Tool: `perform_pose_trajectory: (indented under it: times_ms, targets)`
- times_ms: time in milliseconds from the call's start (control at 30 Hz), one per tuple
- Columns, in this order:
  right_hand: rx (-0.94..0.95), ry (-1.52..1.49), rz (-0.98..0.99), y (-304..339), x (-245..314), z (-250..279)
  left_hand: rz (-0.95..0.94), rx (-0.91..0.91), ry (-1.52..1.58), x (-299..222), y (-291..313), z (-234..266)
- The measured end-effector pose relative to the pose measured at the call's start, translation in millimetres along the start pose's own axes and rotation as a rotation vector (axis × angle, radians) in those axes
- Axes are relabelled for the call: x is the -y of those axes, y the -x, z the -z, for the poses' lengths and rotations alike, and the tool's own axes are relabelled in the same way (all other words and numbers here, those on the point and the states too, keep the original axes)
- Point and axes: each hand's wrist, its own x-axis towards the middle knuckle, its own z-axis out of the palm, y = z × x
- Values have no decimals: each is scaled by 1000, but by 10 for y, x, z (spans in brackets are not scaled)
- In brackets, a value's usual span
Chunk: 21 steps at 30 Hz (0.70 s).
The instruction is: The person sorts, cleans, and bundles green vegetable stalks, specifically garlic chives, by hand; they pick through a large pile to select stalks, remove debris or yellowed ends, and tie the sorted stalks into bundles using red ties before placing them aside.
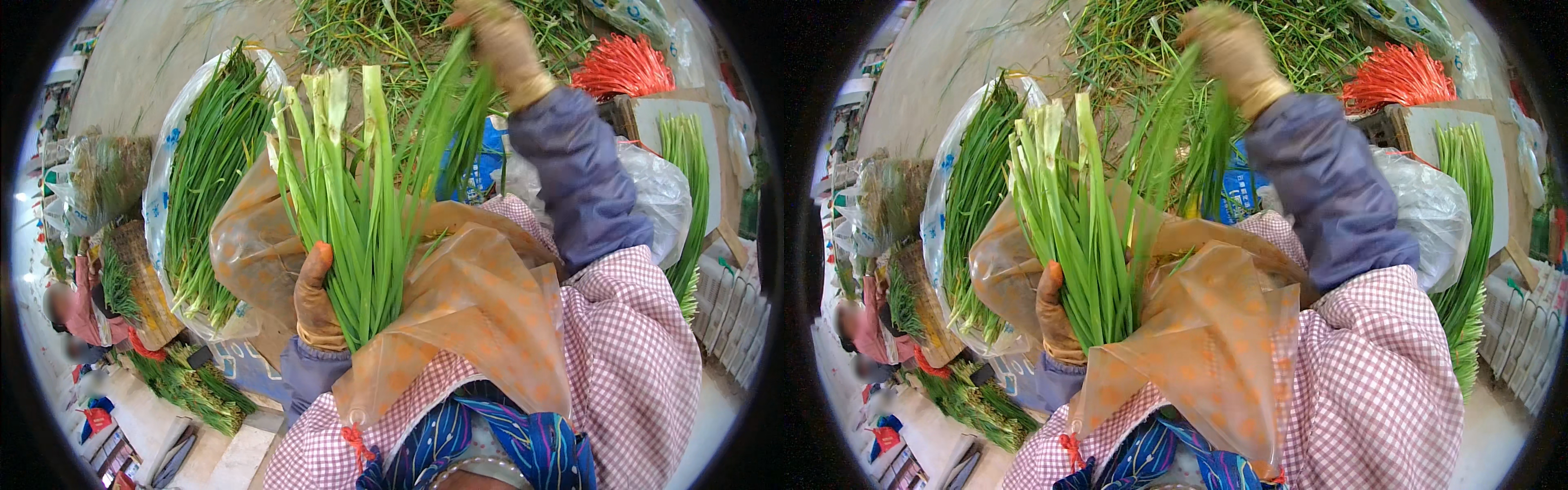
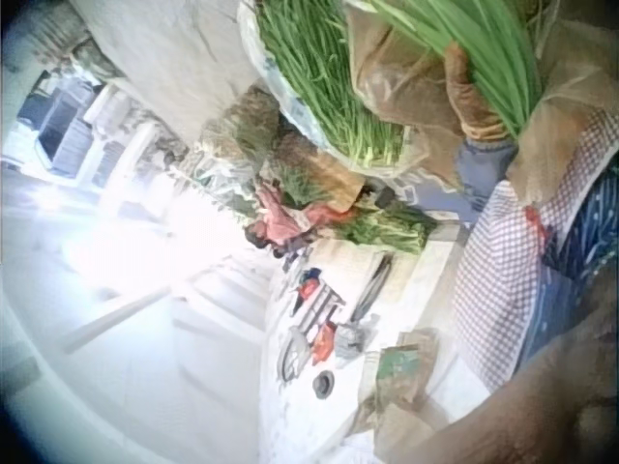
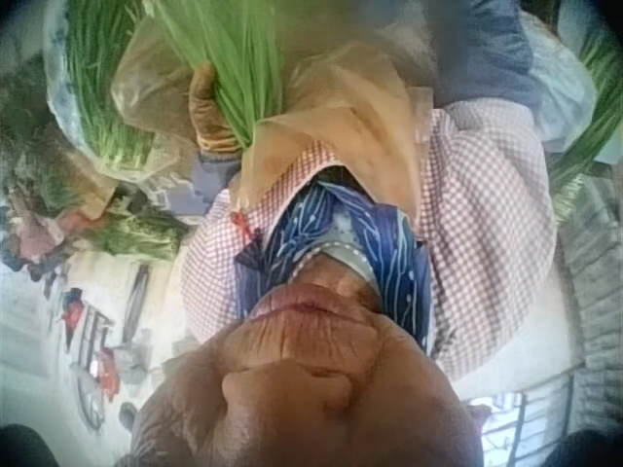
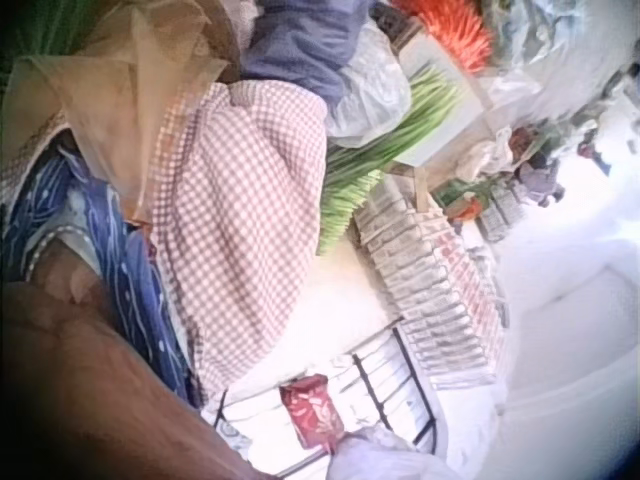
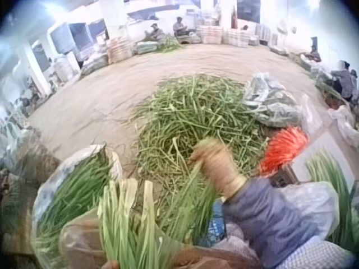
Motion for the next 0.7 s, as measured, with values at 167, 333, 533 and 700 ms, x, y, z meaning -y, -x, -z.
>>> perform_pose_trajectory:
  times_ms: [167, 333, 533, 700]
  targets:
    - [212, 133, 283, -42, 687, 70, 61, 49, 30, 8, -28, -55]
    - [874, 714, 374, 353, 979, -439, 101, -6, -4, 6, -45, -74]
    - [1116, 944, 378, 320, 920, -559, 27, 6, -5, 14, -9, -147]
    - [778, 971, 743, 97, 611, -434, 38, 55, -1, -21, -14, -31]
